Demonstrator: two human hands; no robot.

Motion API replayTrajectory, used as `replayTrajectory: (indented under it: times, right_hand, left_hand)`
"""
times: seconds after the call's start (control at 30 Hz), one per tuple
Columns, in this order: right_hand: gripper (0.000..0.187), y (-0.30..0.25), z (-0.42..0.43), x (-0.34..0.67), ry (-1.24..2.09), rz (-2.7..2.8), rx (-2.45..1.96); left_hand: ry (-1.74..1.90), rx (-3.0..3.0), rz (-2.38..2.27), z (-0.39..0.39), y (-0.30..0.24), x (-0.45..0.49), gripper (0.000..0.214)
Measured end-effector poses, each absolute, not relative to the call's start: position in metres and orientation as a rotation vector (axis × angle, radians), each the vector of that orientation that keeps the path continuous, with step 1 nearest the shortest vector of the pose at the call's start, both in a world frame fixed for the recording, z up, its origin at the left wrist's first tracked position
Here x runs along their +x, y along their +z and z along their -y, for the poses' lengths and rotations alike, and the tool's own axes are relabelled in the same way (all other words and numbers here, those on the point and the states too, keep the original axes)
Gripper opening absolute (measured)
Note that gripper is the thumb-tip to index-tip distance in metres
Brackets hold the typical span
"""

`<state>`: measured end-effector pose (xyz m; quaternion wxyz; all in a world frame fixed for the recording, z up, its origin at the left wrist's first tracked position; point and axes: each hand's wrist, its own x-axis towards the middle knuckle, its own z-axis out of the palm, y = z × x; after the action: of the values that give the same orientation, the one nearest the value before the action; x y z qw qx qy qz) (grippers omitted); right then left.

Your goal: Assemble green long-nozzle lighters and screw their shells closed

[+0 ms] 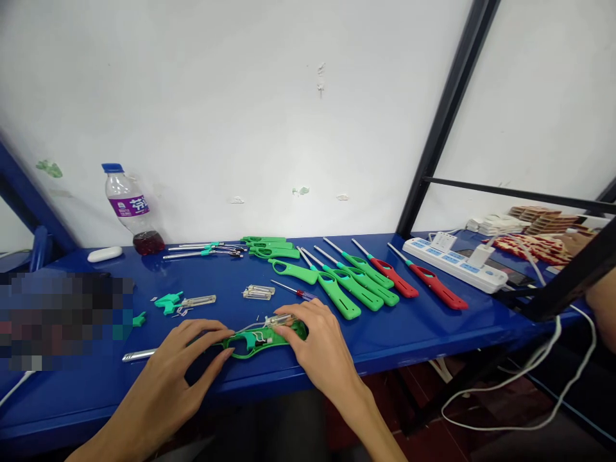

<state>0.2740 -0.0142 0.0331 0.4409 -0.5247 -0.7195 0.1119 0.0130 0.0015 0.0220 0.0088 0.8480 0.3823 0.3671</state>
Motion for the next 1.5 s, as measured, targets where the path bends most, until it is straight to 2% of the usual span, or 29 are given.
replayTrajectory:
  times: [0.53, 1.17, 1.37, 1.5]
  right_hand:
    - [0.008, 0.036, 0.018, 0.274, 0.344, 1.820, -1.311]
    - [0.013, 0.042, 0.024, 0.275, 0.559, 1.933, -1.279]
    - [0.017, 0.044, 0.024, 0.279, 0.583, 1.959, -1.285]
    - [0.020, 0.044, 0.024, 0.279, 0.575, 1.974, -1.272]
  left_hand:
    - [1.163, 2.687, -1.239, 0.001, 0.024, 0.015, 0.019]
    - [1.020, 2.701, -1.202, -0.006, 0.034, -0.001, 0.022]
    - [0.933, 2.792, -1.046, -0.001, 0.032, 0.009, 0.044]
    - [0.862, 2.772, -1.024, 0.005, 0.032, 0.018, 0.042]
